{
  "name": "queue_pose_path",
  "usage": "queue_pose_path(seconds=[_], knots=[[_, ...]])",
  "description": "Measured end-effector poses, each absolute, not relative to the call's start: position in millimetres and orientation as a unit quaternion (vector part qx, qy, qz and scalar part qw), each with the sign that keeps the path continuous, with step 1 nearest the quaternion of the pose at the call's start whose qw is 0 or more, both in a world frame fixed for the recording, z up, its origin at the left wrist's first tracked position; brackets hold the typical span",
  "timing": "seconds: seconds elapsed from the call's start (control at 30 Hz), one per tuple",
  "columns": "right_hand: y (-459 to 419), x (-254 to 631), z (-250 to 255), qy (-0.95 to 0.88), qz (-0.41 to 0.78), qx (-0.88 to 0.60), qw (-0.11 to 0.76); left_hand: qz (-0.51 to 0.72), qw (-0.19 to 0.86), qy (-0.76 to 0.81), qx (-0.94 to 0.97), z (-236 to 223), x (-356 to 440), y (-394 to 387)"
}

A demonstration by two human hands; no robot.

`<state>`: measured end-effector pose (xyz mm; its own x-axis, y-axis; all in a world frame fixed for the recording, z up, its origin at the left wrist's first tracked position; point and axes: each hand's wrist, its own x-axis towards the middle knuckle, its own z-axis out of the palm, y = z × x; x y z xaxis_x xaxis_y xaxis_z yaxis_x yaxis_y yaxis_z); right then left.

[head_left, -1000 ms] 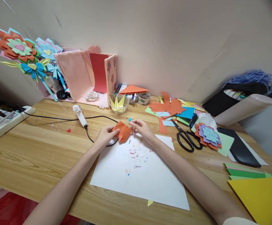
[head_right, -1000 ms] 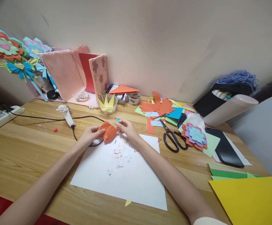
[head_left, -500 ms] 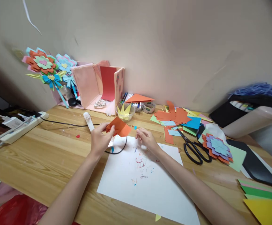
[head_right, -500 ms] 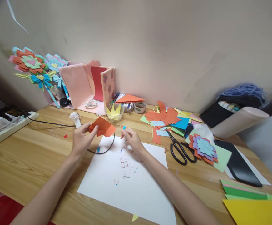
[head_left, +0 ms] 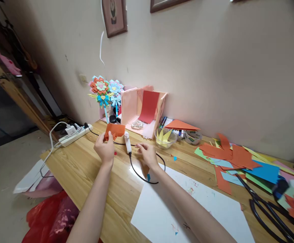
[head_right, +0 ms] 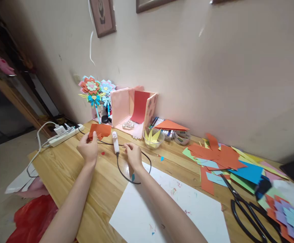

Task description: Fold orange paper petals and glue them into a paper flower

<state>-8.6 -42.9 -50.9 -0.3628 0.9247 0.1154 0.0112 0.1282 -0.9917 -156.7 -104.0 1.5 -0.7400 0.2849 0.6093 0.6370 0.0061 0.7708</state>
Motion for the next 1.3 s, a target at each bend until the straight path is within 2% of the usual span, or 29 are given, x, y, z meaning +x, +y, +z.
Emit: queue_pose_path(seconds=[0.07, 0.23, 0.43, 0.57, 0.67, 1.3], knots=[[-42, -32, -57, -0.651, 0.481, -0.406, 0.424, -0.62, 0.137, -0.701, -0.324, -2, -161, -103], [-34, -70, -62, -0.742, 0.376, -0.436, 0.343, -0.586, 0.14, -0.715, -0.354, -4, -161, -105], [-33, -40, -54, -0.749, 0.385, -0.423, 0.334, -0.556, 0.162, -0.726, -0.371, -6, -164, -105], [-49, 12, -56, -0.703, 0.416, -0.411, 0.406, -0.515, 0.167, -0.733, -0.411, -10, -162, -103], [-62, 41, -59, -0.694, 0.441, -0.389, 0.415, -0.477, 0.158, -0.735, -0.456, -12, -158, -102], [-75, 52, -61, -0.758, 0.406, -0.358, 0.364, -0.425, 0.144, -0.712, -0.541, -17, -147, -99]])
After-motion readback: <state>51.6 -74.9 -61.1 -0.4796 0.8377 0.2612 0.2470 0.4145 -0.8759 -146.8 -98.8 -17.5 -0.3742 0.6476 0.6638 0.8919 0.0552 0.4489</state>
